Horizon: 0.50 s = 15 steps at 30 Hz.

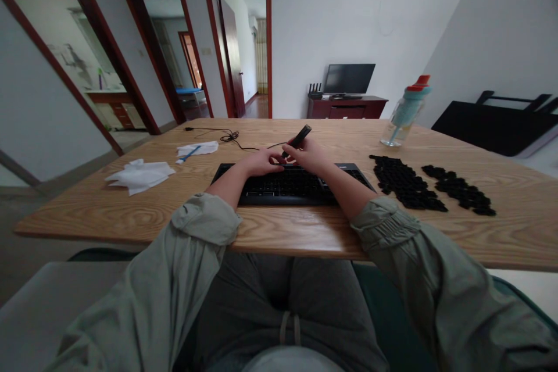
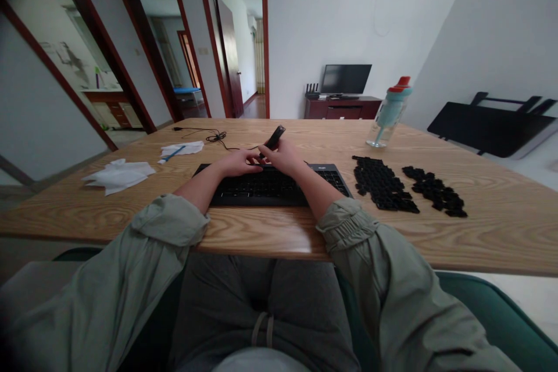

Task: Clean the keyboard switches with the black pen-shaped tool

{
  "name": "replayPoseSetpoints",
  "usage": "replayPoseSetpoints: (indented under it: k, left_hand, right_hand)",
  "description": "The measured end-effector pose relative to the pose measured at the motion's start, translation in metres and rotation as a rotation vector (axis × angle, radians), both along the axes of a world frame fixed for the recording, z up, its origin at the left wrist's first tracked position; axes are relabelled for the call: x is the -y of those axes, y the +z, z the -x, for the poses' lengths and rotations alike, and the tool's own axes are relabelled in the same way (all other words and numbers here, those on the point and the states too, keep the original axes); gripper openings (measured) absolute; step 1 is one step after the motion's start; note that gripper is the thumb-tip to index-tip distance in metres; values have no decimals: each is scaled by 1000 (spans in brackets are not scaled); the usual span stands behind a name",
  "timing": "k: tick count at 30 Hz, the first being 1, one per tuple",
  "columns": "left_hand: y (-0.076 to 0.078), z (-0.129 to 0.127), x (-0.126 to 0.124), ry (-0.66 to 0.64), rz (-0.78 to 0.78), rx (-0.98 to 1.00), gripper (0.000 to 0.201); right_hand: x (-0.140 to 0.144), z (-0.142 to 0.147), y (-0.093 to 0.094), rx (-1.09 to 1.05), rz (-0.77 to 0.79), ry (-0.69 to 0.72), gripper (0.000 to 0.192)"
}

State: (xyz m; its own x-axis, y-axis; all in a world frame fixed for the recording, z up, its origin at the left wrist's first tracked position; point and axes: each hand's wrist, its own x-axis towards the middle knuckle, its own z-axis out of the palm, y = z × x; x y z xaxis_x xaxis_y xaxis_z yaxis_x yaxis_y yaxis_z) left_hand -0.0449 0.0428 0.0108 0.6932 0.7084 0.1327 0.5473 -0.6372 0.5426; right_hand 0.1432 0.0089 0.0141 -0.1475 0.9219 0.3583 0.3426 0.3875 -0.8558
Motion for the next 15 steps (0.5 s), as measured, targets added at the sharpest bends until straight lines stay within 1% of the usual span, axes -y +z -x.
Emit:
replayPoseSetpoints:
  k: [4, 8, 11, 15]
  left_hand:
    - [5, -2, 1, 14, 30, -49, 45]
    - [10, -3, -2, -26, 58, -99, 43]
    - [8, -5, -6, -51, 47, -86, 39]
    - [5, -8, -7, -3, 19, -53, 35]
  right_hand:
    - [-4, 6, 0, 73, -46, -81, 14]
    - [-7, 11, 2, 147, -81, -152, 15]
    - [-8, 15, 3, 148, -94, -169, 15]
    - [-5, 21, 6, 149, -105, -181, 13]
